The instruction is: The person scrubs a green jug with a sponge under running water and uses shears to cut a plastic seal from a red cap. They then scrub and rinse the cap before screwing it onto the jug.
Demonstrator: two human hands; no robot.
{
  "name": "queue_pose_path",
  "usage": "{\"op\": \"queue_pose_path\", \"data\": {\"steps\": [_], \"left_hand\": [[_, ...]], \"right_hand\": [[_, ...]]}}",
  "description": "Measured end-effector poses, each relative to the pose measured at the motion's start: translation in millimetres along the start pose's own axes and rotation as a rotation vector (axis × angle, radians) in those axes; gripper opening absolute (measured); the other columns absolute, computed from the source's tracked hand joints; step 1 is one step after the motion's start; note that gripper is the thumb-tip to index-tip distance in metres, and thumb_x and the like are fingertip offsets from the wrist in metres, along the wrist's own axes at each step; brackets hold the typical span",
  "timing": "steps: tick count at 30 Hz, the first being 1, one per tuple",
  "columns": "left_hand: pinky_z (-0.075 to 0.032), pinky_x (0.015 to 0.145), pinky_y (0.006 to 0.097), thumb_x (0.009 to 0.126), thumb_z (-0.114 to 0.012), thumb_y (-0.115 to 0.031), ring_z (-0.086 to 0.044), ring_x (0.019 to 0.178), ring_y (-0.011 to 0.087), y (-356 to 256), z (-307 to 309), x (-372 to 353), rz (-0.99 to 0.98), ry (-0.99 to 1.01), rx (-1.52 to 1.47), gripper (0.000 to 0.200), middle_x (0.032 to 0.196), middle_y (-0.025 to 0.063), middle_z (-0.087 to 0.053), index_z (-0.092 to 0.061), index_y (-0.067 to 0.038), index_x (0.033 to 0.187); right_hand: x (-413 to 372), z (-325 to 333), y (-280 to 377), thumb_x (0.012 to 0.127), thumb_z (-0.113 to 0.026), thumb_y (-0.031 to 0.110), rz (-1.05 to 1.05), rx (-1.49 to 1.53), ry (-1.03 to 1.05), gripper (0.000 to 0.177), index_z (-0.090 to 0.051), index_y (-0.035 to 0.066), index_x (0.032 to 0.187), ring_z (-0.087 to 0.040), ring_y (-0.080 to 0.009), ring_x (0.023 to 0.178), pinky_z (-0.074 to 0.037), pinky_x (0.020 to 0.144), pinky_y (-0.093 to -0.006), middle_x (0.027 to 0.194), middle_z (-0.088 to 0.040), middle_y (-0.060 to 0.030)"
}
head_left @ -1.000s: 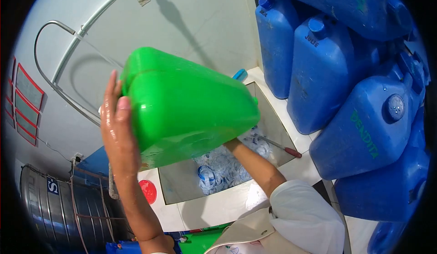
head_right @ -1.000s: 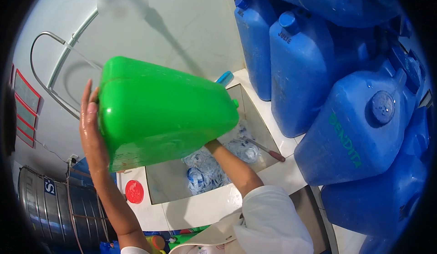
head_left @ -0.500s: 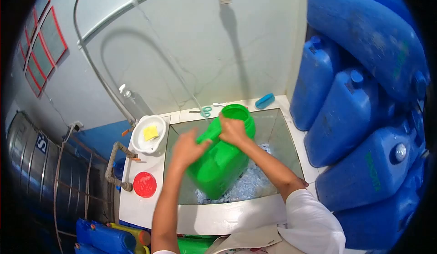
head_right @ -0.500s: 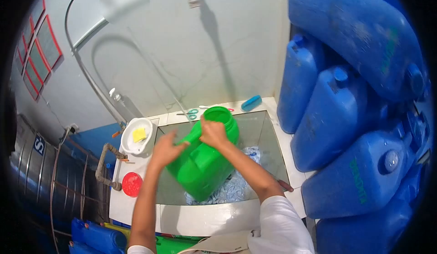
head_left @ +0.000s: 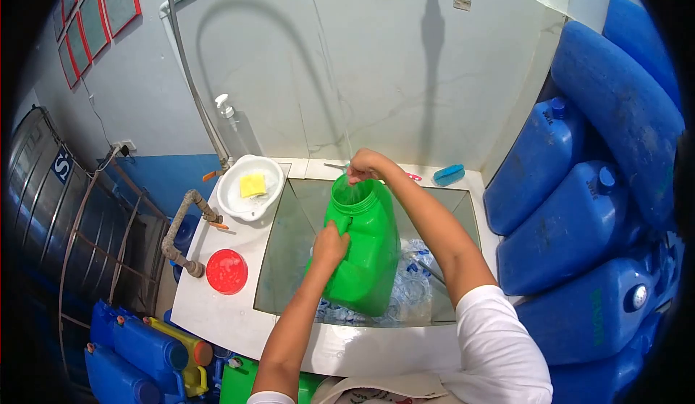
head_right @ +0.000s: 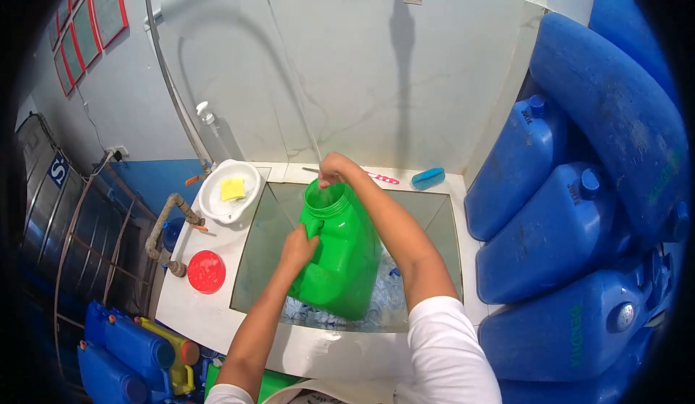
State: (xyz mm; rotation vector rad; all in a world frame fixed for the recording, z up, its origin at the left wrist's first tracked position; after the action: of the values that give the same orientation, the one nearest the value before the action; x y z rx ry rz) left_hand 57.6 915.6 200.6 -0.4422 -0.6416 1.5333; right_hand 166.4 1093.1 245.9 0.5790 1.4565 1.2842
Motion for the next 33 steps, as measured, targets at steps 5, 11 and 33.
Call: {"op": "queue_pose_path", "data": {"steps": [5,11,33], "left_hand": [[-0.047,0.072,0.0517,0.076,-0.061,-0.018,-0.058,0.079,0.0467,-9.7,4.4,-15.2,0.044,-0.034,-0.049,0.034,0.081,0.0322,-0.059,-0.048,0.009,0.092],[-0.046,0.073,0.0512,0.078,-0.059,-0.019,-0.057,0.081,0.0471,-7.7,8.2,-25.2,0.069,-0.033,-0.069,0.035,0.083,0.0337,-0.058,-0.048,0.011,0.093],[-0.040,0.085,0.0466,0.083,-0.058,-0.037,-0.052,0.093,0.0368,-0.2,-25.2,76.8,-0.507,-0.468,0.350,0.043,0.098,0.0161,-0.055,-0.052,-0.006,0.112]], "right_hand": [[2.6,-1.8,18.9,0.073,-0.051,-0.006,0.024,-0.251,-0.026,0.012,-0.056,-0.013,0.081,-0.065,-0.0361,0.065,-0.056,0.057,-0.0411,0.073,-0.059,-0.0235],[-12.0,-13.5,43.0,0.069,-0.059,-0.004,0.246,-0.670,0.093,0.006,-0.061,-0.009,0.069,-0.063,-0.0297,0.058,-0.051,0.048,-0.0384,0.063,-0.060,-0.0190],[-25.7,-24.6,48.5,0.081,-0.040,-0.005,-0.096,-0.071,0.155,0.020,-0.059,-0.012,0.081,-0.067,-0.0267,0.068,-0.057,0.061,-0.0289,0.081,-0.064,-0.0230]]}}
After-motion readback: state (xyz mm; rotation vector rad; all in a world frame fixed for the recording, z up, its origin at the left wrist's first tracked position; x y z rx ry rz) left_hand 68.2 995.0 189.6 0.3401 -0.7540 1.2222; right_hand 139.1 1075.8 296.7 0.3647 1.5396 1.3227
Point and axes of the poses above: each hand's wrist, its own x-axis towards the middle knuckle, its own z-axis out of the back of the hand, y = z × x, the point moved 8 cm from there along x, towards the middle knuckle
